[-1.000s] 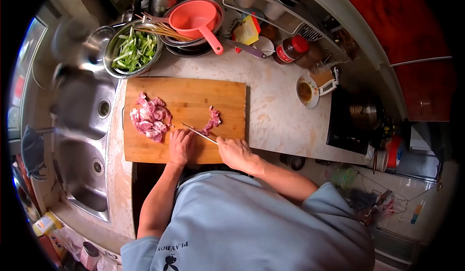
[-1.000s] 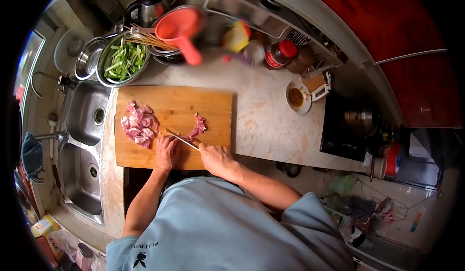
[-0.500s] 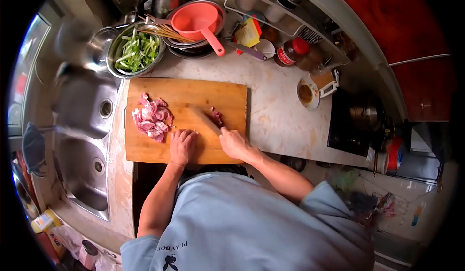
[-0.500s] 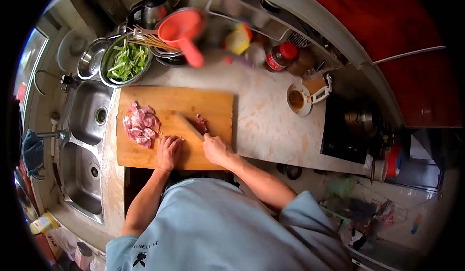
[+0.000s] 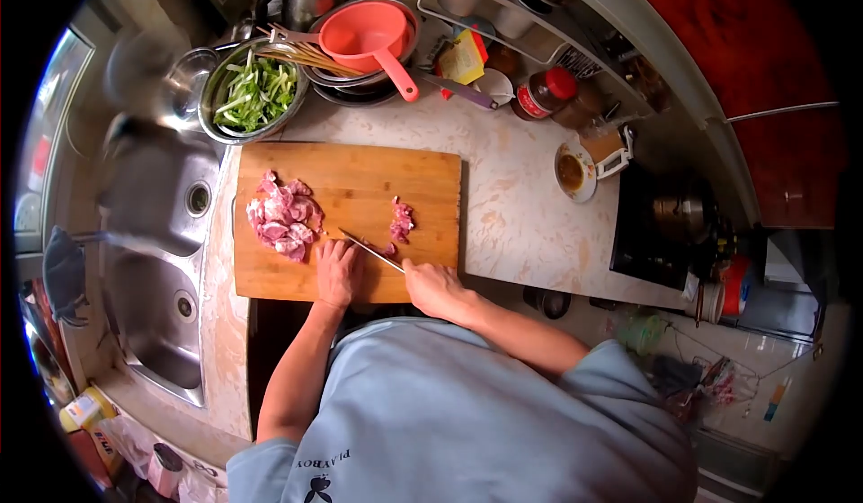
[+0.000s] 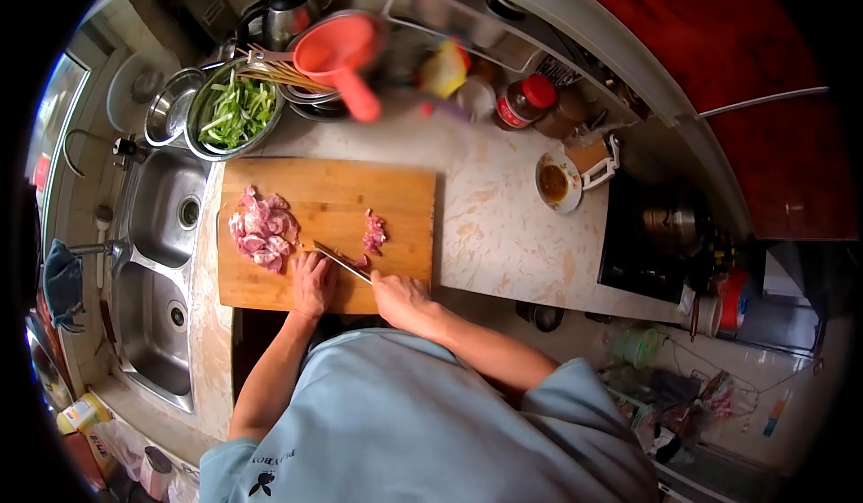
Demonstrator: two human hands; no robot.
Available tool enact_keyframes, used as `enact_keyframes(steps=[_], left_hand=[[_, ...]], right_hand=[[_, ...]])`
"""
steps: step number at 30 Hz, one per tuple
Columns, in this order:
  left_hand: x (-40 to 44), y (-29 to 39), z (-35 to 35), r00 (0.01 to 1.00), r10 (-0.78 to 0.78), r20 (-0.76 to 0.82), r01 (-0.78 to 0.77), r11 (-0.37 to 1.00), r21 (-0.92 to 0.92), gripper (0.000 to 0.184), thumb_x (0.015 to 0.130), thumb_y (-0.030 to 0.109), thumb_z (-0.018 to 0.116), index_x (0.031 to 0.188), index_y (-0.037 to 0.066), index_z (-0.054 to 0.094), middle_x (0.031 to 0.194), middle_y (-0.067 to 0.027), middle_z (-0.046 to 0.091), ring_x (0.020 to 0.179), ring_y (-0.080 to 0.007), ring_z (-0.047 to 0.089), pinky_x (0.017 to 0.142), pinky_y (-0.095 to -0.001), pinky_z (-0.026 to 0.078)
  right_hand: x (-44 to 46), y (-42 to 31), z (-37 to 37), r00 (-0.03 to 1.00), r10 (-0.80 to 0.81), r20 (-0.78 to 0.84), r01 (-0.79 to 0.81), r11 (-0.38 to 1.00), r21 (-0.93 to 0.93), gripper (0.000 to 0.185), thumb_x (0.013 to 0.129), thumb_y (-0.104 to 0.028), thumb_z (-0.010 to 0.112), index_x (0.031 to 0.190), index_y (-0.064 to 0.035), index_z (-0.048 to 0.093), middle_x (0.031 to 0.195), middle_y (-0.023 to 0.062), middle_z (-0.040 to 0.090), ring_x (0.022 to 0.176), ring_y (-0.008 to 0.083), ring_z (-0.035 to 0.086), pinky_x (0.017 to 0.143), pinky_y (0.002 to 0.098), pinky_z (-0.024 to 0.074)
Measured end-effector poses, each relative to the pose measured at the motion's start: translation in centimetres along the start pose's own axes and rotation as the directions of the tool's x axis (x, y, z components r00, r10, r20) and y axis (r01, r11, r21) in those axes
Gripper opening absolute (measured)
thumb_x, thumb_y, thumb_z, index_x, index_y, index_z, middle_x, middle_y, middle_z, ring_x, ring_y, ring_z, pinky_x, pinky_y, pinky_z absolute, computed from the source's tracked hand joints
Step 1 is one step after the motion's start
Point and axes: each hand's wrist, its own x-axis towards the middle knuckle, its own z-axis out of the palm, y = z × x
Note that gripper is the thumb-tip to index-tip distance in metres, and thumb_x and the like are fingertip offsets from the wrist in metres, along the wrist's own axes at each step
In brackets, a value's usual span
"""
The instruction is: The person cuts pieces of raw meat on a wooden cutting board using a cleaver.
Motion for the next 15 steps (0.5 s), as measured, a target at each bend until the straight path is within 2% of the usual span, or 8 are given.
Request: enact_keyframes(steps=[2, 4, 6, 8, 9, 10, 13, 15], left_hand=[[0.2, 0.1, -0.1, 1.0, 0.003, 0.006, -0.003, 1.0, 0.009, 0.018, 0.078, 0.006, 0.071, 0.096, 0.008, 0.069, 0.098, -0.0079, 0.064, 0.09, -0.0299, 0.059, 0.078, -0.0414, 0.043], [0.3, 0.0, 0.1, 1.0, 0.022, -0.009, -0.022, 1.0, -0.013, 0.021, 0.076, 0.006, 0.071, 0.097, 0.009, 0.069, 0.099, -0.007, 0.064, 0.091, -0.0288, 0.058, 0.078, -0.041, 0.043], [-0.1, -0.2, -0.5, 0.999, 0.03, -0.028, -0.031, 0.999, -0.026, 0.024, 0.075, 0.006, 0.07, 0.098, 0.01, 0.069, 0.1, -0.0061, 0.064, 0.093, -0.0277, 0.058, 0.078, -0.0407, 0.043], [-0.4, -0.2, -1.9, 0.999, 0.007, -0.048, -0.012, 0.996, -0.086, 0.025, 0.074, 0.004, 0.069, 0.098, 0.01, 0.069, 0.102, -0.0062, 0.065, 0.095, -0.0279, 0.059, 0.078, -0.041, 0.043], [-0.8, -0.6, -2.8, 0.996, -0.031, -0.083, 0.025, 0.997, -0.07, 0.024, 0.076, 0.001, 0.07, 0.098, 0.009, 0.069, 0.101, -0.0067, 0.066, 0.094, -0.0285, 0.06, 0.078, -0.0418, 0.044], [-0.9, -1.0, -3.8, 0.997, -0.031, -0.077, 0.026, 0.998, -0.055, 0.024, 0.076, 0.001, 0.07, 0.098, 0.009, 0.069, 0.101, -0.0067, 0.066, 0.094, -0.0285, 0.06, 0.078, -0.0418, 0.044], [-0.8, -3.0, -7.1, 0.952, -0.137, -0.272, 0.155, 0.987, 0.046, 0.023, 0.076, -0.002, 0.072, 0.097, 0.007, 0.069, 0.097, -0.0094, 0.068, 0.091, -0.0312, 0.062, 0.078, -0.0417, 0.047], [-0.3, -4.8, -8.8, 0.95, -0.163, -0.267, 0.2, 0.972, 0.12, 0.028, 0.077, -0.002, 0.07, 0.104, 0.008, 0.069, 0.104, -0.0105, 0.068, 0.096, -0.0311, 0.061, 0.081, -0.0401, 0.047]], right_hand=[[0.7, -0.2, -0.4, 1.0, 0.007, -0.011, -0.007, 1.0, 0.011, 0.017, 0.094, -0.014, 0.048, 0.098, 0.0017, 0.053, 0.079, 0.0271, 0.066, 0.077, 0.0469, 0.066, 0.069, 0.0587, 0.0509], [1.6, -0.8, -1.9, 0.989, 0.085, 0.121, -0.09, 0.995, 0.033, 0.022, 0.092, -0.009, 0.048, 0.107, 0.0033, 0.056, 0.09, 0.0273, 0.068, 0.086, 0.0474, 0.067, 0.077, 0.0573, 0.0514], [1.8, 1.4, -1.5, 0.994, 0.109, 0.029, -0.112, 0.985, 0.13, 0.024, 0.096, -0.018, 0.048, 0.102, 0.0032, 0.056, 0.09, 0.0306, 0.067, 0.086, 0.0496, 0.065, 0.077, 0.0566, 0.0512], [1.8, 2.8, -0.5, 0.981, 0.175, -0.085, -0.153, 0.965, 0.214, 0.024, 0.096, -0.019, 0.047, 0.096, 0.0035, 0.055, 0.091, 0.0314, 0.066, 0.087, 0.0502, 0.064, 0.078, 0.0568, 0.0505], [1.2, 2.5, -1.1, 0.982, 0.172, -0.079, -0.151, 0.963, 0.225, 0.024, 0.096, -0.019, 0.047, 0.096, 0.0035, 0.055, 0.091, 0.0314, 0.066, 0.087, 0.0502, 0.064, 0.078, 0.0568, 0.0505], [0.8, 1.8, -2.2, 0.989, 0.143, -0.037, -0.132, 0.968, 0.214, 0.024, 0.096, -0.019, 0.047, 0.096, 0.0037, 0.054, 0.09, 0.0316, 0.066, 0.087, 0.0504, 0.064, 0.079, 0.057, 0.0502], [1.1, 0.9, -1.3, 0.995, 0.066, 0.069, -0.081, 0.969, 0.233, 0.024, 0.095, -0.02, 0.048, 0.097, 0.0037, 0.054, 0.089, 0.0317, 0.065, 0.088, 0.0505, 0.063, 0.08, 0.0569, 0.0497], [1.6, 0.9, 0.2, 0.99, 0.063, 0.125, -0.091, 0.968, 0.235, 0.025, 0.094, -0.021, 0.05, 0.095, 0.0033, 0.056, 0.087, 0.0309, 0.065, 0.087, 0.0488, 0.064, 0.08, 0.0557, 0.0497]])
